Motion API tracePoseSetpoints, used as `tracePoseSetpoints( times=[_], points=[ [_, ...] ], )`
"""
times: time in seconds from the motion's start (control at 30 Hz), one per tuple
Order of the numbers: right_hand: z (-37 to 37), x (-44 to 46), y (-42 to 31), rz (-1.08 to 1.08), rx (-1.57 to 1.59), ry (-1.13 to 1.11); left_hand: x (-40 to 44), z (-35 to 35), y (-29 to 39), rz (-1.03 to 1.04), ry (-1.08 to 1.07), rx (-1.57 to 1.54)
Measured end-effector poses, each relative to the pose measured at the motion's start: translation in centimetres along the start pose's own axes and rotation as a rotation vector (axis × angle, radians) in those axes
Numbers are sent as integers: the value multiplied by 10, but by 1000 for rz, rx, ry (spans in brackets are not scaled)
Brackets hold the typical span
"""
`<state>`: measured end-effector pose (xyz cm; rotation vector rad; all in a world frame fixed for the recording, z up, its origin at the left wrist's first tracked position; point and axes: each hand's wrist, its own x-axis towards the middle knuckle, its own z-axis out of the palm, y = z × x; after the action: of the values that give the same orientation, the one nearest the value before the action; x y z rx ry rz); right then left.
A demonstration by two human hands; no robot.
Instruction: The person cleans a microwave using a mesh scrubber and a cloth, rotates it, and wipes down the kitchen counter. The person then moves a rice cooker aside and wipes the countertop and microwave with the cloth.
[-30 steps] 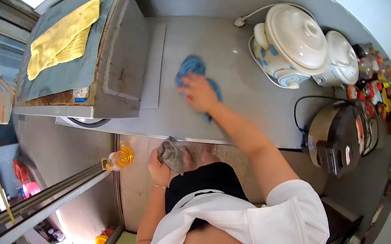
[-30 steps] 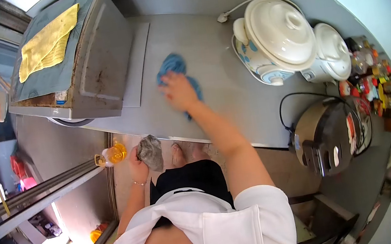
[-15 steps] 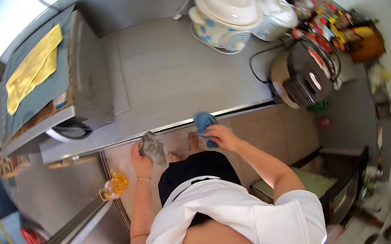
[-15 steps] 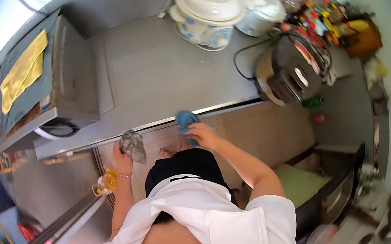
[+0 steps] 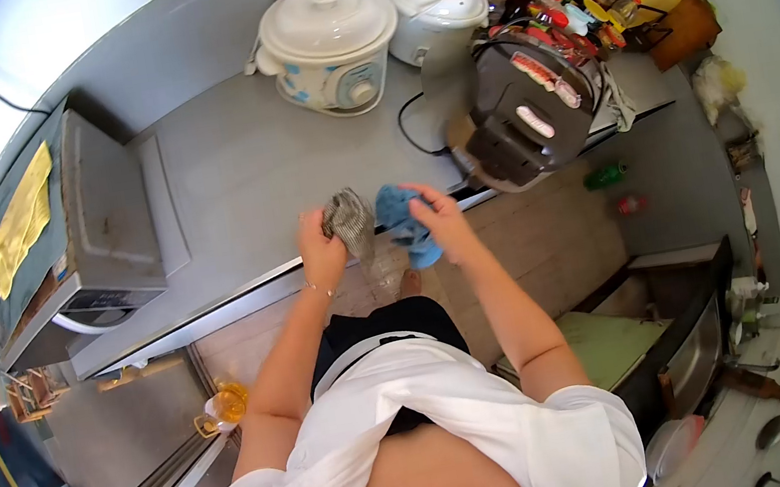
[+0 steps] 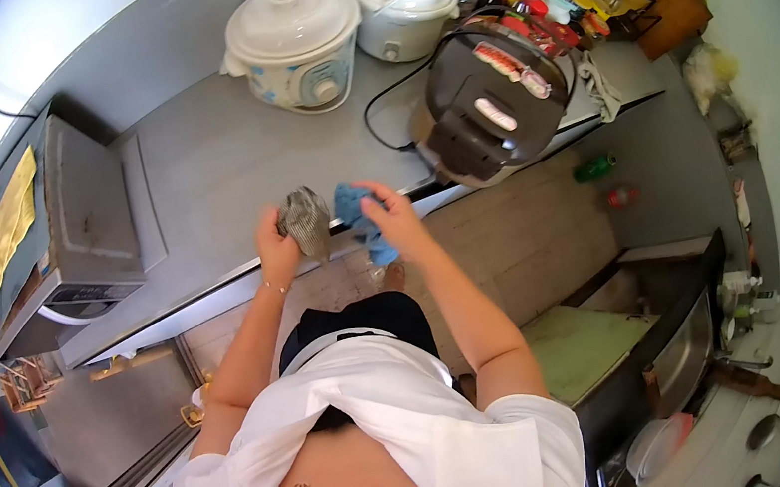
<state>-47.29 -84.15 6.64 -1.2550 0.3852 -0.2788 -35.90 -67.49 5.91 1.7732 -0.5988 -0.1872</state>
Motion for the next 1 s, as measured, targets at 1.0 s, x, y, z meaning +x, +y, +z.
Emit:
tracePoseSetpoints(
  times=[1.0],
  points=[
    [-423, 155, -220, 274, -157, 268, 40, 215, 106, -1016, -490, -831]
  ],
)
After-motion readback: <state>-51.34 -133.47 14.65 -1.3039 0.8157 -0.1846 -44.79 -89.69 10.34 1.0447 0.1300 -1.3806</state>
